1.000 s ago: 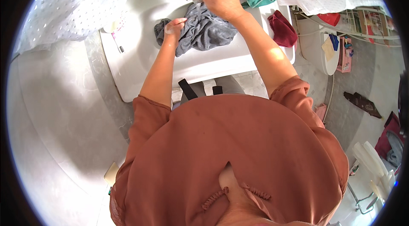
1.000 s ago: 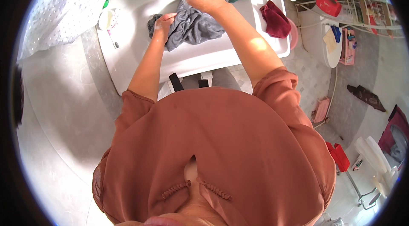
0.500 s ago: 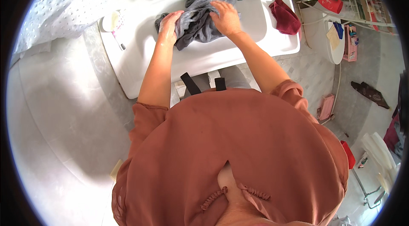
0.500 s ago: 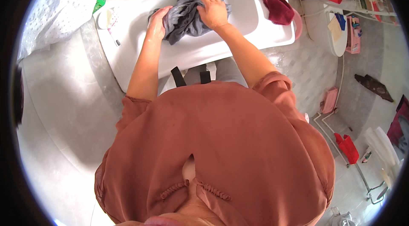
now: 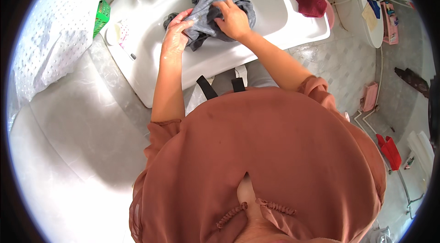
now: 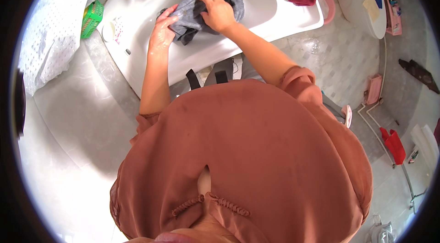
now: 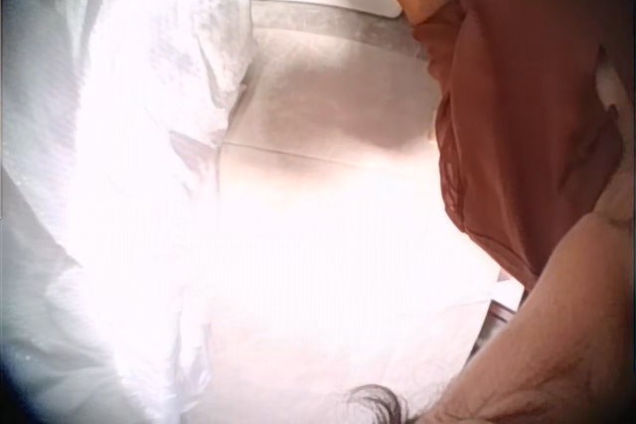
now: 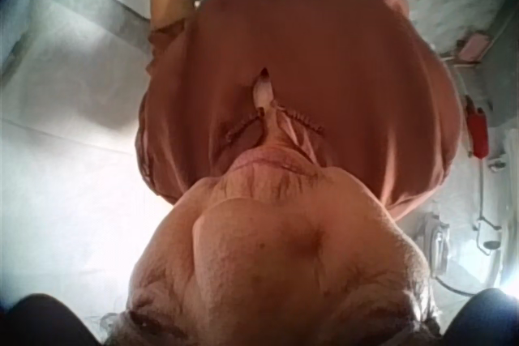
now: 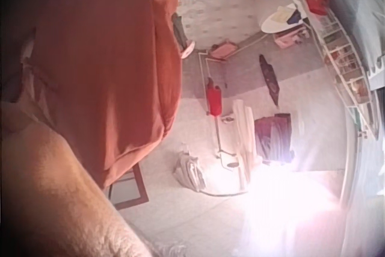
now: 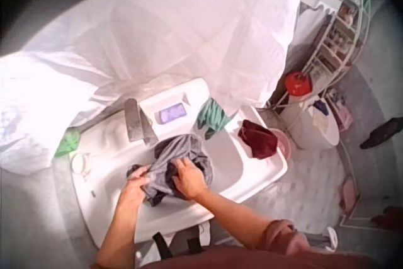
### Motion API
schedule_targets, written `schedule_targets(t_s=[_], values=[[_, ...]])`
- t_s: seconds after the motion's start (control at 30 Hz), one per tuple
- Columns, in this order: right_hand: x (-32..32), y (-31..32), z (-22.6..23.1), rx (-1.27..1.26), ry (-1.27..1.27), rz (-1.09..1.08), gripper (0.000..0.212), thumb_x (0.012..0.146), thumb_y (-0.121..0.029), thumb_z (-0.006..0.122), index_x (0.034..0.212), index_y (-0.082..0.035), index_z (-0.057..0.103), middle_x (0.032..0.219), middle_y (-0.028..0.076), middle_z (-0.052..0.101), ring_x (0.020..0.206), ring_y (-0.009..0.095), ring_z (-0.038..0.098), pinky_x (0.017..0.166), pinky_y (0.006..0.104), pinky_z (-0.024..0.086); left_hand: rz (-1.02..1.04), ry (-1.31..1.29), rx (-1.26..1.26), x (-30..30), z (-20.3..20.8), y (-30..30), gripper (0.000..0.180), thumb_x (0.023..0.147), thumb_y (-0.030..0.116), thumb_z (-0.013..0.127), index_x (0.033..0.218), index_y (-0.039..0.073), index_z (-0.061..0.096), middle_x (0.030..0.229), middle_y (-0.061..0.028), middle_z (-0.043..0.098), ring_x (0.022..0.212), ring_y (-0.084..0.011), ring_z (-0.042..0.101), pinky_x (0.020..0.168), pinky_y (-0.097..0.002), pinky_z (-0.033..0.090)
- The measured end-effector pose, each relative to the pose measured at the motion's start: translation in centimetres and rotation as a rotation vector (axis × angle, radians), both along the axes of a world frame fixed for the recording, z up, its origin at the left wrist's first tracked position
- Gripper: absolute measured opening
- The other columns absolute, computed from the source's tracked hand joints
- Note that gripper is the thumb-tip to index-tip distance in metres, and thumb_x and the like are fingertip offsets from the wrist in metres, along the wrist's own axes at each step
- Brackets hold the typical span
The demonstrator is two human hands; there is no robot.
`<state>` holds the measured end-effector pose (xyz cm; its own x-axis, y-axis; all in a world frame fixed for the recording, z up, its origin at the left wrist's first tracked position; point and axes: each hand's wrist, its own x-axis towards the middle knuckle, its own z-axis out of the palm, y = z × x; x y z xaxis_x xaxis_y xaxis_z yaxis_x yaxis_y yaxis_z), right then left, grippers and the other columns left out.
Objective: The person hand-washes a gray garment in a white sink, scrubbing and rinsing it with water. They wring out the garment and place it on the sink's edge, then reach for a green basket.
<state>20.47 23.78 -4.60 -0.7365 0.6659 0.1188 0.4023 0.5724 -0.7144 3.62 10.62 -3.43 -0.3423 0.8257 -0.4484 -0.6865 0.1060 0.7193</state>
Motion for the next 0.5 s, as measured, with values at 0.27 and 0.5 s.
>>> schedule_targets(t_s=[0.27, 0.5], values=[[-2.2, 4.5, -3.2, -0.063, 0.019, 0.357, 0.023, 0.079, -0.023, 0.069, 0.101, -0.017, 0.061, 0.096, 0.001, 0.063, 0.098, 0.024, 0.06, 0.098, 0.0439, 0.036, -0.071, -0.057, 0.053, 0.0, 2.4, -0.7, 0.062, 0.073, 0.002, 0.06, 0.132, -0.007, 0.043, 0.12, -0.0159, 0.057, 0.114, -0.0256, 0.056, 0.102, -0.0371, 0.043], [-1.8, 5.6, -3.0, -0.215, 0.131, 0.363, 0.016, 0.081, -0.024, 0.069, 0.092, -0.013, 0.065, 0.091, 0.006, 0.064, 0.095, 0.027, 0.059, 0.091, 0.0359, 0.043, -0.156, 0.088, -0.008, -0.6, 1.6, -0.7, 0.054, 0.077, 0.003, 0.063, 0.129, -0.001, 0.05, 0.119, -0.0123, 0.059, 0.111, -0.022, 0.056, 0.099, -0.0343, 0.043]])
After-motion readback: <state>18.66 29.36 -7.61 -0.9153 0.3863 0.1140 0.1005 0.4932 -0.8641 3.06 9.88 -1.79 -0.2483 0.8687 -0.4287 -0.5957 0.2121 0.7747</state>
